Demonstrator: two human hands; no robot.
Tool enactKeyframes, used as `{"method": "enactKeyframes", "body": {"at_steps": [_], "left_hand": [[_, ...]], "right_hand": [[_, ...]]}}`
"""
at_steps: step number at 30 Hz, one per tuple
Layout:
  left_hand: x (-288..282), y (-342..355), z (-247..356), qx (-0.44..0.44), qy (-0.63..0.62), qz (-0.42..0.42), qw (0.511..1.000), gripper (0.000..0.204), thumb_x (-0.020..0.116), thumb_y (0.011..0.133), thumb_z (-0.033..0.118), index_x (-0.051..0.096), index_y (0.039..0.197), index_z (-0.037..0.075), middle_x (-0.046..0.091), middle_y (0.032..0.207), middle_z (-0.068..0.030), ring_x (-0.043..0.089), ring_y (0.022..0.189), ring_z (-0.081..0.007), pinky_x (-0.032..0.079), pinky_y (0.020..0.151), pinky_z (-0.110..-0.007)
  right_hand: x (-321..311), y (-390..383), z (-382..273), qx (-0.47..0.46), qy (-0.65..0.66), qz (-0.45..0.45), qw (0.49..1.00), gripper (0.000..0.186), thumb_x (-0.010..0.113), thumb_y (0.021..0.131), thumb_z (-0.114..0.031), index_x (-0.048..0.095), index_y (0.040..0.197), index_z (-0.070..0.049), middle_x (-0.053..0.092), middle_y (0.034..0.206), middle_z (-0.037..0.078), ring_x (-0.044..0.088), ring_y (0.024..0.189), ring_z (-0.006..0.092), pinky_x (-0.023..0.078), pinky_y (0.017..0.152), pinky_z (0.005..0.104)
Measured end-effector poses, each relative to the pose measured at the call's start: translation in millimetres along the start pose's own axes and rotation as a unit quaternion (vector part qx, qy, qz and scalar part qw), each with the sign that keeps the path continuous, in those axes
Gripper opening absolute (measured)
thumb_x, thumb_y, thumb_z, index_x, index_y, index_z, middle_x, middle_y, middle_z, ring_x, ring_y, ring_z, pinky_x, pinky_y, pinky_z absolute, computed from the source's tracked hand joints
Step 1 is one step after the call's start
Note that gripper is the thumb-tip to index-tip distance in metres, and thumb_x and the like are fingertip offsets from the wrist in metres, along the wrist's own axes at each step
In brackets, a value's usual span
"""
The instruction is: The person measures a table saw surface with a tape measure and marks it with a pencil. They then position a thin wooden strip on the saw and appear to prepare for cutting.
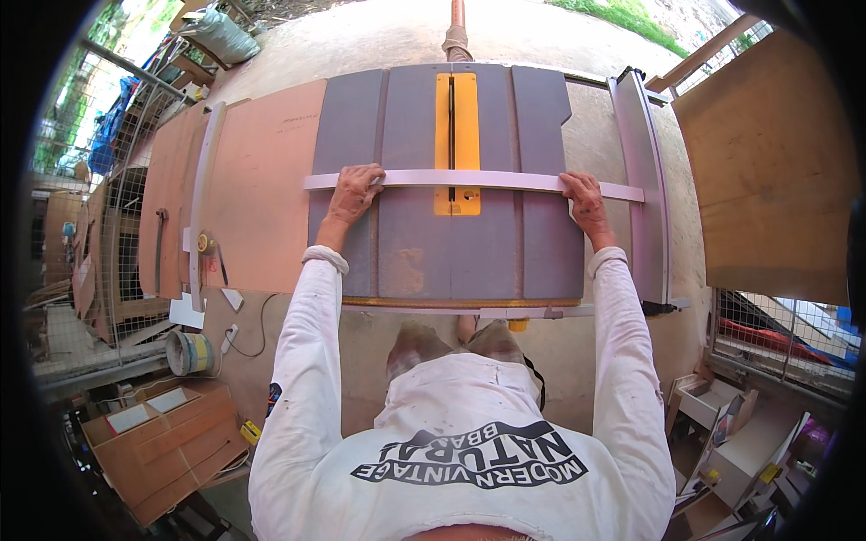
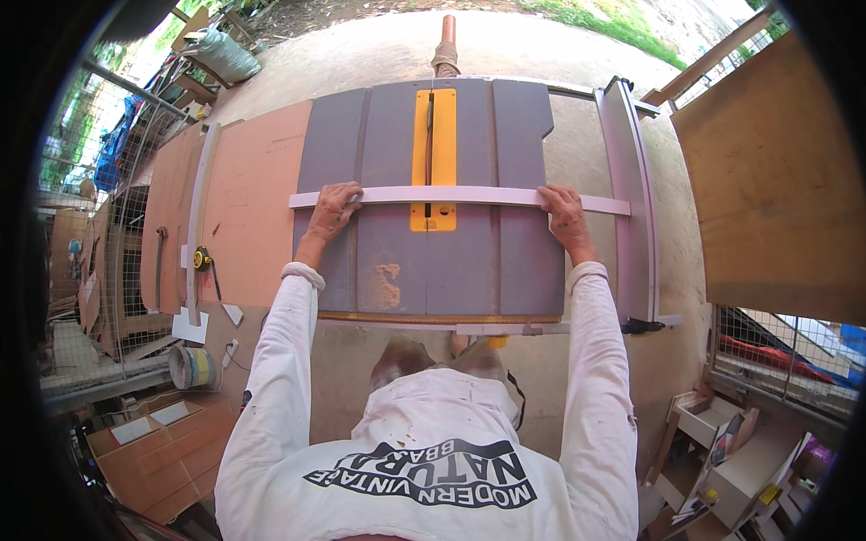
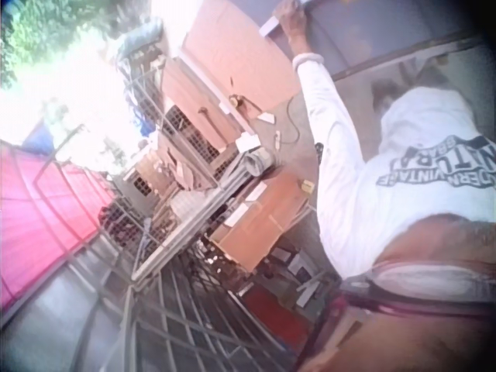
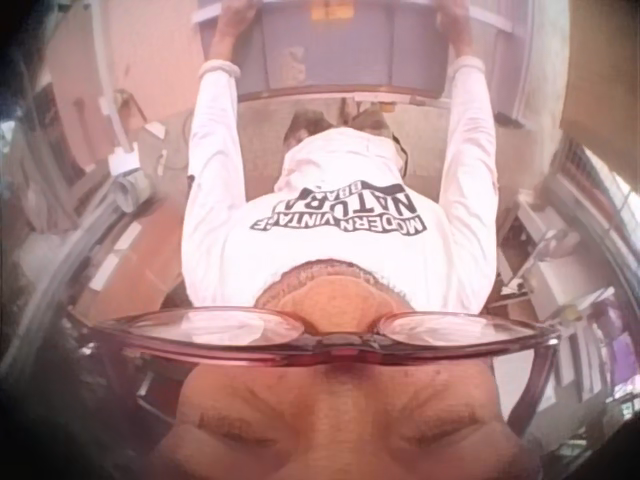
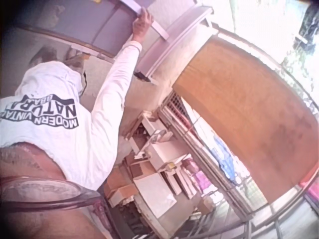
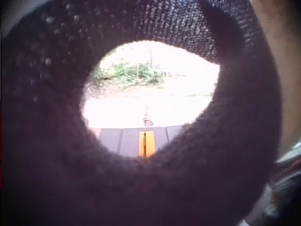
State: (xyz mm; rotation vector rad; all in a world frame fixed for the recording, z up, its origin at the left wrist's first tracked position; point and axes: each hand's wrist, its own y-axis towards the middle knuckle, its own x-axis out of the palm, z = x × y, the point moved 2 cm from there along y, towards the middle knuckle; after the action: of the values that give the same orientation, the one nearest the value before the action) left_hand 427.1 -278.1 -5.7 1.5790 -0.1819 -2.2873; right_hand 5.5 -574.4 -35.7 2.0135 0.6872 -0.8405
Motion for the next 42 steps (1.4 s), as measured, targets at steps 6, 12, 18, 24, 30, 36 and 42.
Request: {"method": "enactKeyframes", "body": {"at_steps": [6,12,18,24,30,36,42], "left_hand": [[1.1,1.0,-3.3,0.001,0.006,-0.008,1.0,0.029,0.077,0.082,0.008,0.067,0.11,0.011,0.071,0.12,-0.0054,0.064,0.117,-0.0267,0.043,0.101,-0.042],[1.5,2.0,-3.3,-0.001,0.003,-0.007,1.0,0.028,0.077,0.083,0.009,0.067,0.11,0.01,0.071,0.121,-0.0057,0.063,0.117,-0.0265,0.043,0.101,-0.041],[3.8,4.5,-4.5,0.001,0.002,-0.012,1.0,0.028,0.077,0.083,0.009,0.068,0.109,0.01,0.071,0.121,-0.0059,0.063,0.117,-0.0263,0.043,0.102,-0.041],[0.3,4.1,-4.4,0.01,0.007,0.006,1.0,0.029,0.079,0.08,0.007,0.068,0.107,0.009,0.071,0.12,-0.0062,0.063,0.117,-0.0271,0.044,0.101,-0.041],[6.4,0.5,-13.2,0.013,-0.005,-0.001,1.0,0.035,0.078,0.077,0.004,0.067,0.11,0.008,0.07,0.121,-0.0119,0.063,0.116,-0.0338,0.047,0.099,-0.045],[8.8,7.4,-10.8,0.026,-0.003,0.004,1.0,0.036,0.08,0.075,0.004,0.068,0.108,0.007,0.071,0.118,-0.0158,0.065,0.112,-0.0378,0.05,0.098,-0.047],[9.1,0.1,-18.6,0.014,0.0,-0.001,1.0,0.032,0.078,0.079,0.007,0.069,0.11,0.008,0.071,0.119,-0.0133,0.064,0.114,-0.0343,0.048,0.099,-0.047]], "right_hand": [[-0.4,1.5,2.1,-0.002,-0.006,-0.003,1.0,0.038,0.065,0.084,0.005,0.07,0.12,-0.007,0.069,0.121,0.015,0.061,0.117,0.0348,0.046,0.105,0.0442],[0.0,2.7,1.5,0.005,-0.004,-0.005,1.0,0.038,0.065,0.085,0.005,0.07,0.121,-0.007,0.07,0.12,0.015,0.061,0.117,0.035,0.046,0.104,0.0445],[-0.3,2.0,2.8,0.003,-0.004,-0.003,1.0,0.038,0.066,0.085,0.004,0.07,0.12,-0.008,0.07,0.12,0.015,0.061,0.116,0.0347,0.047,0.103,0.044],[4.0,4.5,2.3,-0.014,0.01,0.007,1.0,0.039,0.067,0.082,0.004,0.07,0.119,-0.007,0.07,0.117,0.014,0.062,0.114,0.0338,0.047,0.102,0.0437],[-0.4,7.5,2.1,-0.022,0.018,0.012,1.0,0.037,0.064,0.081,0.006,0.071,0.115,-0.007,0.072,0.114,0.012,0.064,0.11,0.033,0.048,0.1,0.043],[-4.3,4.2,3.2,-0.007,0.021,0.03,0.999,0.04,0.065,0.081,0.007,0.071,0.117,-0.01,0.071,0.116,0.011,0.063,0.11,0.0334,0.049,0.099,0.0421],[-0.9,7.4,3.2,-0.006,0.022,0.014,1.0,0.034,0.063,0.082,0.004,0.072,0.113,-0.007,0.072,0.114,0.012,0.064,0.109,0.0334,0.048,0.099,0.0424]]}}
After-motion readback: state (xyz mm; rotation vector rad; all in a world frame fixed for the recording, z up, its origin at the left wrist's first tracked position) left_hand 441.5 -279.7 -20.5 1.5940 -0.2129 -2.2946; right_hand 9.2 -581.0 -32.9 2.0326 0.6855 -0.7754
